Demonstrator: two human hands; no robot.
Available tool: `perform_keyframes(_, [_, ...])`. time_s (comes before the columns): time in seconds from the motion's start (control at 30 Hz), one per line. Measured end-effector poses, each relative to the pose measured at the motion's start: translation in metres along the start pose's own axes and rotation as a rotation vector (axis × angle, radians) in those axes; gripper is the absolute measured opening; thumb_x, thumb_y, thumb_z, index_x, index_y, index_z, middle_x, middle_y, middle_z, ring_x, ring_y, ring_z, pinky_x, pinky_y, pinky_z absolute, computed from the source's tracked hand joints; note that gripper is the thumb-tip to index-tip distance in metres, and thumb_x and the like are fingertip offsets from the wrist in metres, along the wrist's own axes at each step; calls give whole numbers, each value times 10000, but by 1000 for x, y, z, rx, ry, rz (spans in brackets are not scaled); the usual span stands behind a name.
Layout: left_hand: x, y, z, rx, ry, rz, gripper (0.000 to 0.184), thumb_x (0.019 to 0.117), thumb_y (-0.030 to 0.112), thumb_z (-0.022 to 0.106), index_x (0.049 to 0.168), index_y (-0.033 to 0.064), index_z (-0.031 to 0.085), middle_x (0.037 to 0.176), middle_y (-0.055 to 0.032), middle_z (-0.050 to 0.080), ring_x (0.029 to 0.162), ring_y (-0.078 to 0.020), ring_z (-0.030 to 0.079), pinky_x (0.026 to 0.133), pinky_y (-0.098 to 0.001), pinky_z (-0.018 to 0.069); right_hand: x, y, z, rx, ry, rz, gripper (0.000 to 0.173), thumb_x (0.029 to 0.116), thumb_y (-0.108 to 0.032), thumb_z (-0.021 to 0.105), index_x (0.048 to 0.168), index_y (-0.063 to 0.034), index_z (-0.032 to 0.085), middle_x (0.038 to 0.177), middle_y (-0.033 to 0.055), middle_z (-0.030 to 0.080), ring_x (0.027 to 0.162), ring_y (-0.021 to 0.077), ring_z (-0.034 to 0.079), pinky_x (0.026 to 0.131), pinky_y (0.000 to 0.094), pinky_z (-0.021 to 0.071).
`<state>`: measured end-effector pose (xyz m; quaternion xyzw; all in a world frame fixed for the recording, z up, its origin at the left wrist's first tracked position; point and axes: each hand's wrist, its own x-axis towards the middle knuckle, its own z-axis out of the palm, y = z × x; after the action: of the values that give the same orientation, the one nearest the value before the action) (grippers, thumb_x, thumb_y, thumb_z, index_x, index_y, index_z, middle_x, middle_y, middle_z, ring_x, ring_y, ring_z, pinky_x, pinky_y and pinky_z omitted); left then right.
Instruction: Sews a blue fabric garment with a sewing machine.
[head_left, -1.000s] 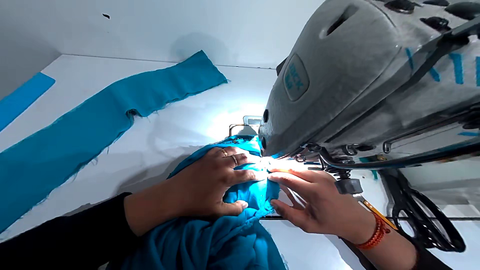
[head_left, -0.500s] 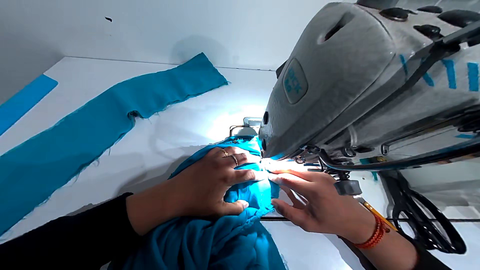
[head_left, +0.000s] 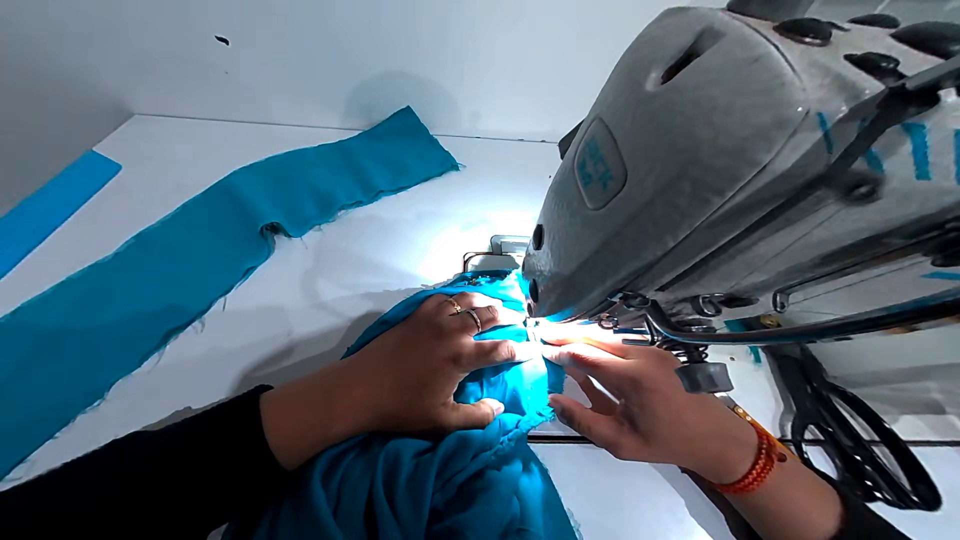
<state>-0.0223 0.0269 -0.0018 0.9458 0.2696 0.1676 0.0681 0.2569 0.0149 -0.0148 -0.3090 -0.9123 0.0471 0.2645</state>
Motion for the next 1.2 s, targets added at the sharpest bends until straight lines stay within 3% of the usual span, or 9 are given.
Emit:
perform_keyframes(0.3, [1,2,-1,-3,-2,-12,455,917,497,538,1276,276,709,1346,-37,639,1342,-245,515,1066,-477,416,0,2,2,-7,17,7,416,980,-474,529,1056,-142,767,1079,28,760,937,108,714,738,316,588])
perform_keyframes(0.53, [-1,2,0,-32,16,-2,426,918,477,554,1278,314,712,1296,-23,665,1315,-245,542,1083,-497,417,-1,4,2,-9,16,3,422,983,-478,523,1084,-156,775,1071,29,761,965,112,713,776,329,590])
perform_keyframes(0.67, [-2,2,0,-32,37,32,402,931,449,546,1266,305,714,1351,-3,647,1330,-198,532,1114,-451,392,-4,6,4,-49,52,-82,422,991,-455,495,1111,-146,756,1058,50,759,989,128,709,792,320,578])
perform_keyframes(0.8, [-1,4,3,8,88,111,388,963,423,518,1244,253,725,1264,2,655,1262,-172,553,1109,-420,378,-4,2,-1,-20,60,-239,388,995,-408,468,1124,-126,701,1067,60,745,1052,141,687,886,299,545])
perform_keyframes(0.9, [0,4,4,16,122,169,392,990,378,482,1229,192,732,1235,16,684,1250,-172,564,1110,-399,366,-1,-4,1,-33,71,-318,337,1055,-328,447,1105,-108,697,1055,59,745,1012,154,689,865,270,530])
perform_keyframes(1.03, [-2,4,5,-5,110,208,382,1015,333,453,1243,173,714,1241,26,707,1286,-156,562,1142,-400,331,-1,-5,-2,2,72,-371,255,1024,-95,452,1032,-91,706,1017,58,748,994,179,691,873,286,527])
perform_keyframes(1.2, [-2,8,3,-3,100,235,383,1027,298,422,1248,160,703,1182,11,717,1235,-152,589,1135,-414,331,-6,1,-6,90,47,-357,271,1027,-129,460,1021,-97,729,1035,45,761,1026,166,700,903,295,544])
